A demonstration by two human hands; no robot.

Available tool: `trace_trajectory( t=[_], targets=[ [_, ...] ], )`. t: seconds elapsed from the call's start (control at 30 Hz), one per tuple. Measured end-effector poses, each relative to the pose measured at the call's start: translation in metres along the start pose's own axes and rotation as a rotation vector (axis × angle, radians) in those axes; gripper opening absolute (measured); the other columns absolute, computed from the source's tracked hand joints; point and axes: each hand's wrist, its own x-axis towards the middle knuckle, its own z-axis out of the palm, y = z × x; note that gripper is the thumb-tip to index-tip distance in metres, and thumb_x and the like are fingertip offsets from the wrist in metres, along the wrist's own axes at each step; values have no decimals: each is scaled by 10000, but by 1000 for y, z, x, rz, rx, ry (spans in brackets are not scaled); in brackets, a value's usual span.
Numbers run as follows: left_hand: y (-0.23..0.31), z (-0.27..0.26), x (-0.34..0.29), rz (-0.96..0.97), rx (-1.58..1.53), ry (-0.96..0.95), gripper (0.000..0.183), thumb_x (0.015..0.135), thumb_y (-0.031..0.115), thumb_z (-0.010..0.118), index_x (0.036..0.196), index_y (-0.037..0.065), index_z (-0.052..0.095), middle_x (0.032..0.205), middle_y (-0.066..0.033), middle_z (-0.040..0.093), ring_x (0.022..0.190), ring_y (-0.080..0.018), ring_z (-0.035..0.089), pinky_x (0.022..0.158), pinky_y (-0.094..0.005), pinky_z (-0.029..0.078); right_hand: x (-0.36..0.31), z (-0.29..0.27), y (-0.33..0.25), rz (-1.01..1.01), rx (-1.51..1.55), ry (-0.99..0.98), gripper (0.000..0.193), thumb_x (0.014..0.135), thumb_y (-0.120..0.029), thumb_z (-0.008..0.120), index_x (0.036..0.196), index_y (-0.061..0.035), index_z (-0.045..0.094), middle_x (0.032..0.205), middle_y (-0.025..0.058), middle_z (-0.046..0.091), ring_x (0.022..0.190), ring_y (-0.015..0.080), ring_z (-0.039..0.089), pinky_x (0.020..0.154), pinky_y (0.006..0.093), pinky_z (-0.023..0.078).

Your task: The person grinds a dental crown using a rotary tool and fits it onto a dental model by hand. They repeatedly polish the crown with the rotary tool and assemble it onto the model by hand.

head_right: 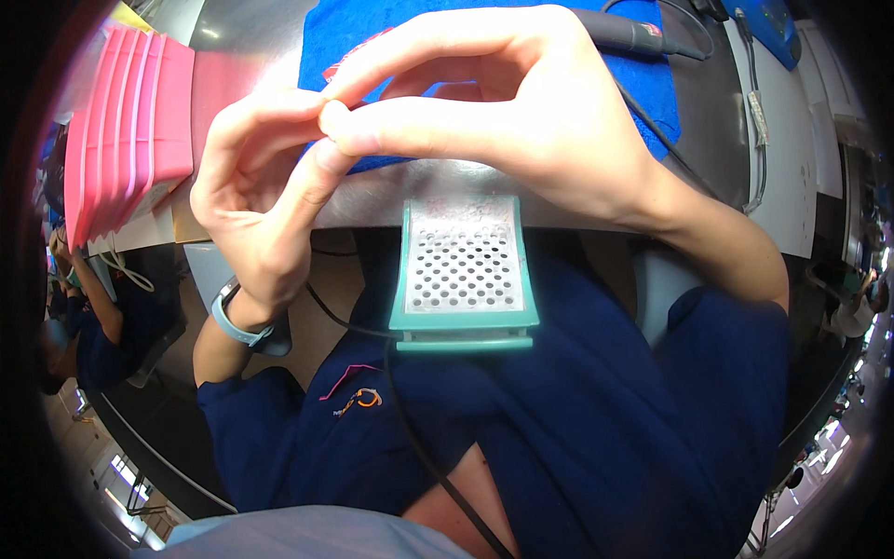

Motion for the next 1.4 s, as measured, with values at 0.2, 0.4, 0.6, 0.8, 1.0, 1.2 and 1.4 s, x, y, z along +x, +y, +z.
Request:
trace_trajectory(
  t=[0.2,0.4,0.6,0.8,1.0,1.2,1.4],
  targets=[
    [0,-1,2,-4,-7,1,271,864,-50,635,1134,-46,608,1045,-122,663,919,-157,649,842,-262,507,1,-2,-1,23,-85,-20,219,841,-18,629,1047,48,668,1086,131,651,1013,195,614,923,325,475],
    [3,2,0,-111,5,13,304,885,10,643,1184,-35,618,1028,-105,672,857,-129,635,760,-238,513,-2,2,2,218,99,44,236,880,-102,616,1047,53,678,1011,106,673,844,128,601,758,264,482],
    [8,3,-1,-163,42,30,309,897,49,645,1197,-23,626,991,-90,680,767,-85,580,652,-194,442,-2,5,-2,273,85,34,256,883,-157,634,1018,54,689,933,101,672,756,109,571,691,252,467],
    [9,6,-2,-186,12,16,307,922,85,623,1209,-24,619,1005,-89,670,731,-74,549,636,-196,428,-4,4,0,252,76,18,240,880,-151,646,1009,46,692,919,104,674,754,121,591,673,248,469],
    [11,8,-3,-211,22,6,308,937,108,611,1217,-20,617,1010,-81,663,724,-71,540,630,-196,426,-7,4,0,250,104,30,218,866,-139,665,983,42,697,979,120,677,758,129,603,665,246,477],
    [8,8,2,-190,24,-14,306,944,103,597,1223,-21,614,1028,-82,664,707,-70,541,618,-195,430,-5,-2,0,250,82,20,220,862,-140,668,976,47,689,1003,122,677,769,134,611,672,249,483],
    [10,7,5,-195,-30,55,211,906,34,625,1107,-27,649,995,-105,686,760,-96,627,657,-214,503,1,2,-3,213,106,-2,247,868,-138,647,1024,53,669,948,98,655,771,120,587,683,237,469]
  ],
)
